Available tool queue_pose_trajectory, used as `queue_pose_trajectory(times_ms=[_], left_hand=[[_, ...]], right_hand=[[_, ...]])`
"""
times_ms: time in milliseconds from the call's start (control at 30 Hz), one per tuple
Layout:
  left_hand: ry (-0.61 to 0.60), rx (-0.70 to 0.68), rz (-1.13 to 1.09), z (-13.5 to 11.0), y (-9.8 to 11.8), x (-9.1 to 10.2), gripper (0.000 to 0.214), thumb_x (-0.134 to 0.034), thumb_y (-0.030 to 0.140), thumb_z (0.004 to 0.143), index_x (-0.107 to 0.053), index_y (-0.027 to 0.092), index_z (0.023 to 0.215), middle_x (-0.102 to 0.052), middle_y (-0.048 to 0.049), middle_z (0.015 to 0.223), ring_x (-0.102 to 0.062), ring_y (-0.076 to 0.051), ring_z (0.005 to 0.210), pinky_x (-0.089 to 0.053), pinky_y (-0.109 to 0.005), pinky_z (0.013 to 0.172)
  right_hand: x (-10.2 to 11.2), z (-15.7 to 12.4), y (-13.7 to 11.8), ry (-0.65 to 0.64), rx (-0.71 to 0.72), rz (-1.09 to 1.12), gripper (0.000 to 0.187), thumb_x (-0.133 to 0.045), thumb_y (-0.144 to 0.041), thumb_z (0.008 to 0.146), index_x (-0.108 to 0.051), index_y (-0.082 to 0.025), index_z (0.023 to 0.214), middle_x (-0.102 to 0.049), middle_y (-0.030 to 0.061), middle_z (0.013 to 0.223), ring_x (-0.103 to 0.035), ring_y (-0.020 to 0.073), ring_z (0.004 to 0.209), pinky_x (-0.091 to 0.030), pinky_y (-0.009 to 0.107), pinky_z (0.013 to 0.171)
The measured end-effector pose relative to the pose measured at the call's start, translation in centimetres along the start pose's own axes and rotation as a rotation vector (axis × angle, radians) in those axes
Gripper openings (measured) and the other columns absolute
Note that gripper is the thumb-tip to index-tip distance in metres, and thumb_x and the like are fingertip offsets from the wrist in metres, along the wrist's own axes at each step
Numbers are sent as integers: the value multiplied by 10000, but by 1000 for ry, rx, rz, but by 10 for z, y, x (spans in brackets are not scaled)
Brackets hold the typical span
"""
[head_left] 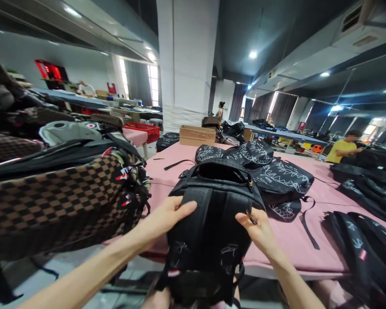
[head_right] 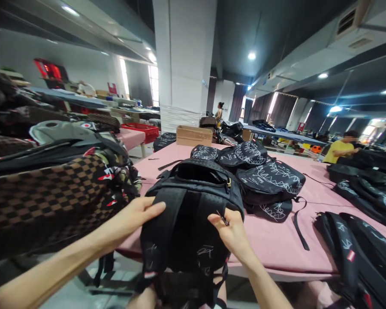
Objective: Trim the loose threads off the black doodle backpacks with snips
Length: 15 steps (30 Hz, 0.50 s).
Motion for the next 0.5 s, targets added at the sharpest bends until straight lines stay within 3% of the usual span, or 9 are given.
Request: queue_pose_trajectory(times_ms=[67, 133, 200, 267, 400, 500], left_hand=[[-92, 56, -269, 2, -3, -20, 568, -583, 606, 694, -611, 165, 1051, -668, -64, 859, -605, -185, 703, -494, -281, 607], [-147, -35, -305, 4, -3, -32, 589, -613, 547, 707, -575, 192, 1175, -663, -78, 1039, -624, -211, 876, -515, -297, 724], [-141, -189, -177, 7, -5, -38, 545, -626, 499, 726, -595, 184, 1169, -631, -77, 1153, -573, -232, 1058, -471, -307, 893], [-136, -260, -59, 10, -8, -40, 523, -598, 499, 752, -610, 165, 1154, -618, -84, 1189, -539, -252, 1124, -431, -333, 965], [-145, -220, -11, 5, -13, -35, 533, -563, 502, 769, -595, 158, 1175, -636, -84, 1155, -574, -267, 1073, -476, -369, 913], [-194, -163, -62, -17, -7, -27, 523, -621, 468, 726, -606, 154, 1144, -665, -76, 1087, -605, -259, 1012, -509, -354, 862]], right_hand=[[5, -3, -1, 3, -39, 1, 469, -484, -515, 807, -223, -210, 564, -196, -47, 555, -159, 90, 517, -162, 242, 462], [10, -7, -2, 18, -68, -6, 462, -486, -517, 799, -228, -212, 567, -193, -47, 560, -155, 93, 521, -166, 244, 463], [15, -11, -3, 39, -83, -19, 458, -496, -516, 785, -232, -213, 566, -197, -46, 564, -159, 95, 524, -175, 244, 465], [16, -13, -3, 54, -104, -38, 460, -508, -519, 766, -235, -214, 556, -199, -46, 557, -164, 95, 518, -181, 244, 461], [14, -22, -4, 92, -145, -50, 463, -548, -525, 733, -275, -213, 526, -241, -43, 520, -215, 98, 491, -212, 248, 453], [19, -39, -14, 66, -137, 66, 416, -590, -523, 727, -417, -202, 527, -387, -14, 515, -351, 130, 492, -291, 266, 464]])
Point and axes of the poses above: each hand's wrist, its own z-axis towards the middle knuckle, its own x-axis out of the back of the hand, y = z × x, the point moved 1 cm from there along z, towards the middle knuckle
